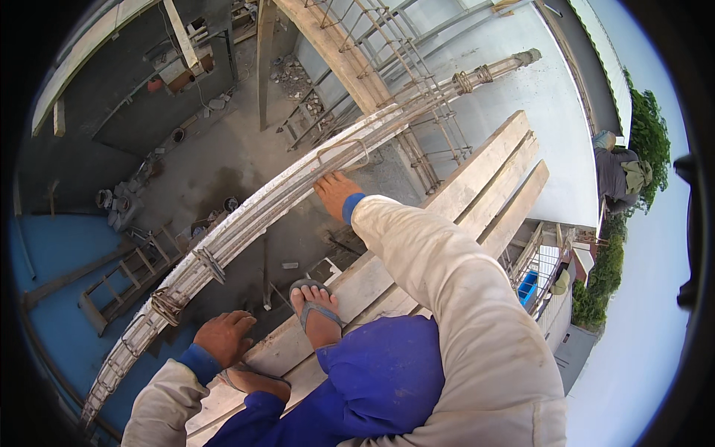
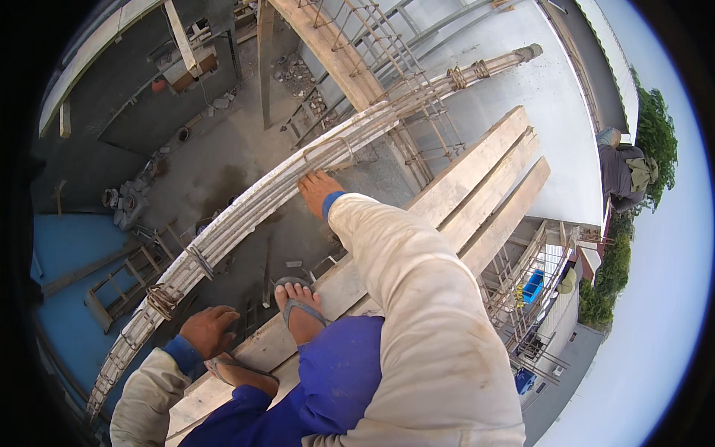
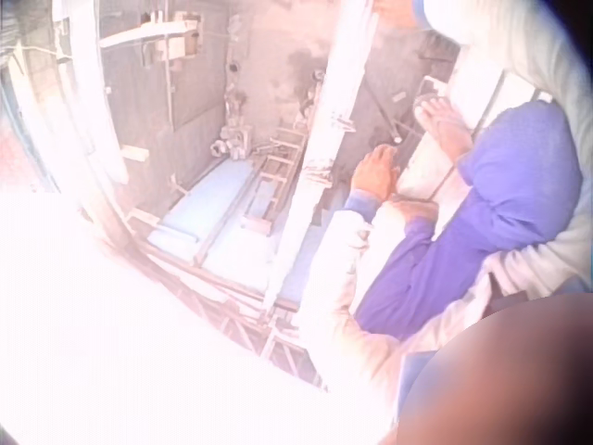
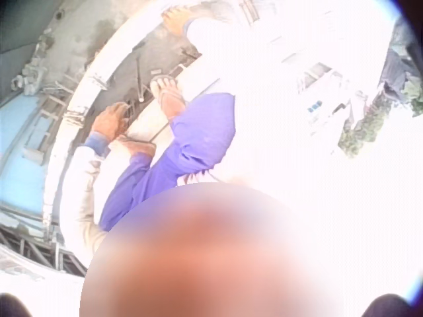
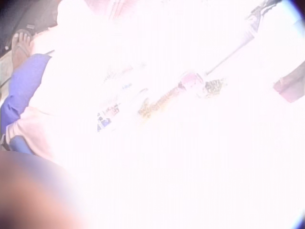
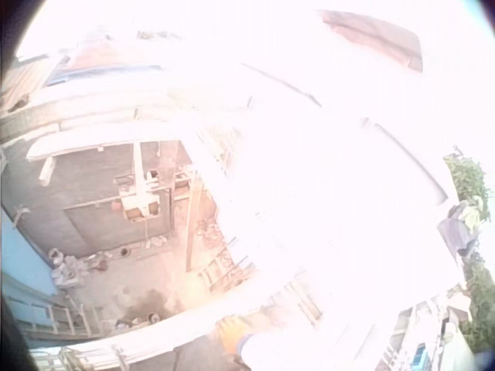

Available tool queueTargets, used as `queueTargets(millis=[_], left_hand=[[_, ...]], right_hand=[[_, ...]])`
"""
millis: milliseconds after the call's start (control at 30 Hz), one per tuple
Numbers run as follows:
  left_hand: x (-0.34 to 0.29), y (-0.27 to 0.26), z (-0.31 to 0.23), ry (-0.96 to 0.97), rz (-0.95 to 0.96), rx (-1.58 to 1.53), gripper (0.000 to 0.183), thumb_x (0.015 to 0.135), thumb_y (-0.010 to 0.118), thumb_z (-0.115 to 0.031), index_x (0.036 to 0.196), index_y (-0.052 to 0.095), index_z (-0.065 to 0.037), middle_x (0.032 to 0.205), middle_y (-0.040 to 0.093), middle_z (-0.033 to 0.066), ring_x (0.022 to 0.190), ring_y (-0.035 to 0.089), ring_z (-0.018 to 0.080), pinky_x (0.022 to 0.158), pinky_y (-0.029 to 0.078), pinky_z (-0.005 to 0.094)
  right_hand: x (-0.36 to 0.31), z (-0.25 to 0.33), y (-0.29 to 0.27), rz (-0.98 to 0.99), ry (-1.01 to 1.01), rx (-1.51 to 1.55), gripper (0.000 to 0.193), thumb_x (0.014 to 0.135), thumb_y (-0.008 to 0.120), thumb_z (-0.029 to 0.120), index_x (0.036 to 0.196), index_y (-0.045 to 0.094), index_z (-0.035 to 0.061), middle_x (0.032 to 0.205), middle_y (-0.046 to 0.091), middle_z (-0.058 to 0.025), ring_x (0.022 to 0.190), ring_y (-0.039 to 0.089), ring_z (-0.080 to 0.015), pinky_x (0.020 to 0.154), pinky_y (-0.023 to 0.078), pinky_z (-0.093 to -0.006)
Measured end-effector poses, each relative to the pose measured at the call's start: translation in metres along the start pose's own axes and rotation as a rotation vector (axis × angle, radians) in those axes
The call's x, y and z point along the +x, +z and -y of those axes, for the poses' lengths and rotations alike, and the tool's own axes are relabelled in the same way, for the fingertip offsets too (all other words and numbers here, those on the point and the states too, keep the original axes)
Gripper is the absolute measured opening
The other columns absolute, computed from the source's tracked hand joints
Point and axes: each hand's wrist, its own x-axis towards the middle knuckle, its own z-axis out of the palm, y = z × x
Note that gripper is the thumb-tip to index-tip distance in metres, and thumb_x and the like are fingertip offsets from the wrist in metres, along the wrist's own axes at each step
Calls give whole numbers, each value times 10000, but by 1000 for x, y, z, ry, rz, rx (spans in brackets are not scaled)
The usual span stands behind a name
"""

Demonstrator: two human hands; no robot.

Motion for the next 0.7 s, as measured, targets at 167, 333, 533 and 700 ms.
queueTargets(millis=[167, 333, 533, 700], left_hand=[[138, 45, 18, -84, -260, 141, 682, 915, 761, -223, 1515, 495, -37, 1573, 482, 194, 1421, 510, 396, 1178, 447, 480], [235, 77, 43, -397, -583, -676, 666, 963, 732, -234, 1546, 468, -50, 1600, 470, 159, 1485, 452, 357, 1195, 426, 450], [252, 84, 58, -417, -1102, -2648, 430, 1064, 605, -279, 1453, 567, -100, 1553, 560, 67, 1500, 449, 267, 1231, 347, 459], [259, 72, 62, -358, -1345, -2805, 406, 1093, 536, -342, 1420, 603, -112, 1596, 519, 39, 1523, 414, 257, 1249, 314, 481]], right_hand=[[5, 6, 3, 27, 172, 33, 546, 1080, 417, 216, 1587, 445, 18, 1608, 491, -153, 1521, 411, -303, 1275, 279, -444], [-21, 3, 3, -102, 111, 134, 405, 1056, 499, 215, 1425, 606, 82, 1427, 612, -126, 1386, 520, -299, 1173, 366, -472], [-56, -45, 6, -482, 716, 689, 296, 996, 696, 311, 1195, 654, 95, 1093, 703, -140, 997, 686, -350, 861, 542, -495], [-39, -96, 23, -644, 925, 968, 351, 994, 728, 377, 1116, 719, 48, 1035, 756, -159, 948, 718, -362, 828, 572, -468]])
